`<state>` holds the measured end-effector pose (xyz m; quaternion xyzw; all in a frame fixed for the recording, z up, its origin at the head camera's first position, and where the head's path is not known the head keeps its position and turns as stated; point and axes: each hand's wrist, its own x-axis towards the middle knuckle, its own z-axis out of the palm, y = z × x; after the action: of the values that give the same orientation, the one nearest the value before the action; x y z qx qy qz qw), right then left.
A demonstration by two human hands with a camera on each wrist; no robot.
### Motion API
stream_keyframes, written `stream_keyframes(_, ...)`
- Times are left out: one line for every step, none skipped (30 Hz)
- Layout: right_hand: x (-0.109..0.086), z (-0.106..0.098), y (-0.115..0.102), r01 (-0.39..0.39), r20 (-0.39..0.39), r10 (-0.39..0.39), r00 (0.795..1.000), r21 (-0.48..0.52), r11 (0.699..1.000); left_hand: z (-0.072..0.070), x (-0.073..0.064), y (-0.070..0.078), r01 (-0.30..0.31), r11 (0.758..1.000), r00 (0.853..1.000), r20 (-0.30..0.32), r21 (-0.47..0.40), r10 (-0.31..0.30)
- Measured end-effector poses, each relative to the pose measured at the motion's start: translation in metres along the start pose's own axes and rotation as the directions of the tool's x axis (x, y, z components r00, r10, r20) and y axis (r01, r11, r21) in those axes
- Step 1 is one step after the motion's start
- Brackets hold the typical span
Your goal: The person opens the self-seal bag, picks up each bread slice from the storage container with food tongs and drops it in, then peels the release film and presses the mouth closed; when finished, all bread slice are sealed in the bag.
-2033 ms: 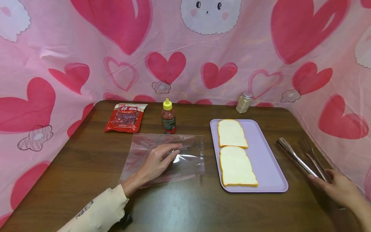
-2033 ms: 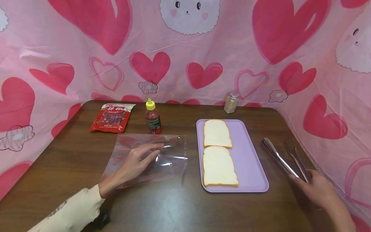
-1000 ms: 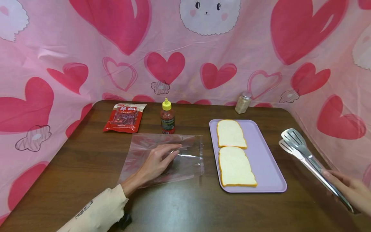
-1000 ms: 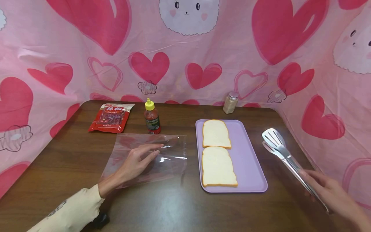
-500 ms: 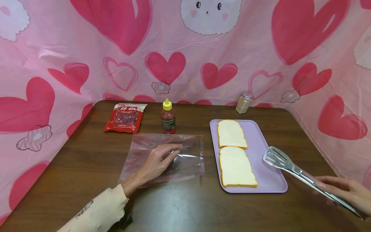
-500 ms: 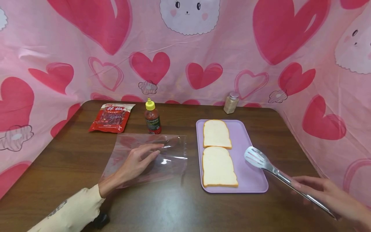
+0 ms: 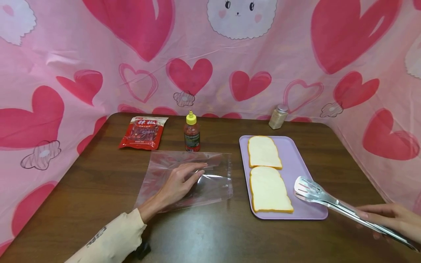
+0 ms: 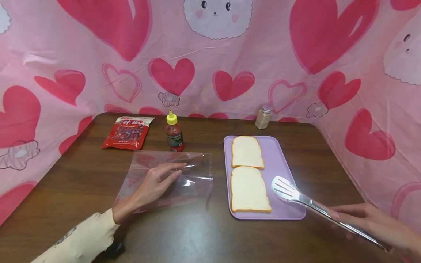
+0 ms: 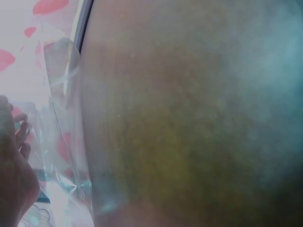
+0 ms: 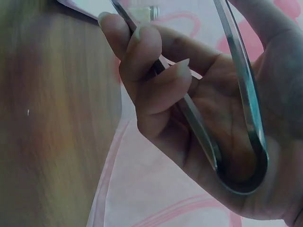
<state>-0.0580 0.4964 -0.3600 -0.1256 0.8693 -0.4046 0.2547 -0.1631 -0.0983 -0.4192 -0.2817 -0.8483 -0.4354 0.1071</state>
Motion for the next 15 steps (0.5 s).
stream_keyframes(0.001, 0.000, 0.000, 0.015, 0.011, -0.015, 1.000, 0.012, 1.000, 0.000, 0.000, 0.000, 0.001, 1.000, 1.000, 0.001, 0.001, -0.001)
stream_keyframes(0.002, 0.000, -0.001, 0.022, 0.022, -0.022, 1.000, 0.021, 1.000, 0.000, 0.000, 0.000, 0.001, 1.000, 1.000, 0.002, 0.003, -0.001)
stream_keyframes(0.003, -0.001, -0.001, 0.039, 0.038, -0.040, 0.998, 0.031, 0.999, 0.000, 0.000, -0.001, 0.003, 1.000, 1.000, 0.004, 0.002, -0.003)
stream_keyframes(0.004, -0.002, -0.002, 0.056, 0.056, -0.059, 0.997, 0.044, 0.997, 0.000, 0.000, -0.001, 0.007, 1.000, 1.000, 0.008, 0.000, -0.007)
stream_keyframes(0.006, -0.003, -0.003, 0.064, 0.071, -0.068, 0.995, 0.056, 0.996, 0.000, 0.000, -0.001, 0.011, 1.000, 1.000, 0.012, -0.003, -0.011)
stream_keyframes(0.007, -0.004, -0.005, 0.063, 0.092, -0.070, 0.993, 0.075, 0.995, 0.000, 0.000, -0.001, 0.014, 1.000, 1.000, 0.014, -0.005, -0.014)
stream_keyframes(0.009, -0.005, -0.007, 0.061, 0.114, -0.072, 0.991, 0.099, 0.993, 0.000, 0.000, -0.001, 0.016, 1.000, 1.000, 0.016, -0.009, -0.016)
stream_keyframes(0.011, -0.006, -0.008, 0.060, 0.136, -0.077, 0.988, 0.125, 0.990, 0.000, 0.000, -0.002, 0.018, 1.000, 1.000, 0.017, -0.013, -0.018)
stream_keyframes(0.013, -0.007, -0.011, 0.054, 0.159, -0.078, 0.984, 0.150, 0.987, 0.000, 0.000, -0.002, 0.019, 1.000, 1.000, 0.018, -0.016, -0.019)
stream_keyframes(0.016, -0.008, -0.013, 0.035, 0.180, -0.067, 0.981, 0.177, 0.984, 0.000, 0.000, -0.002, 0.017, 1.000, 1.000, 0.018, -0.018, -0.017)
stream_keyframes(0.017, -0.008, -0.015, 0.011, 0.199, -0.053, 0.979, 0.206, 0.979, 0.000, 0.000, -0.003, 0.014, 1.000, 1.000, 0.016, -0.017, -0.014)
stream_keyframes(0.019, -0.009, -0.016, -0.002, 0.215, -0.049, 0.975, 0.232, 0.973, 0.000, 0.000, -0.003, 0.010, 1.000, 1.000, 0.014, -0.018, -0.010)
stream_keyframes(0.021, -0.009, -0.016, -0.013, 0.232, -0.049, 0.972, 0.261, 0.965, 0.000, 0.000, -0.003, 0.006, 1.000, 1.000, 0.012, -0.018, -0.006)
stream_keyframes(0.023, -0.010, -0.016, -0.030, 0.244, -0.042, 0.969, 0.285, 0.958, 0.000, 0.001, -0.002, 0.004, 1.000, 1.000, 0.012, -0.017, -0.004)
stream_keyframes(0.024, -0.010, -0.016, -0.043, 0.251, -0.036, 0.967, 0.302, 0.952, 0.000, 0.001, -0.002, 0.000, 1.000, 1.000, 0.011, -0.015, 0.000)
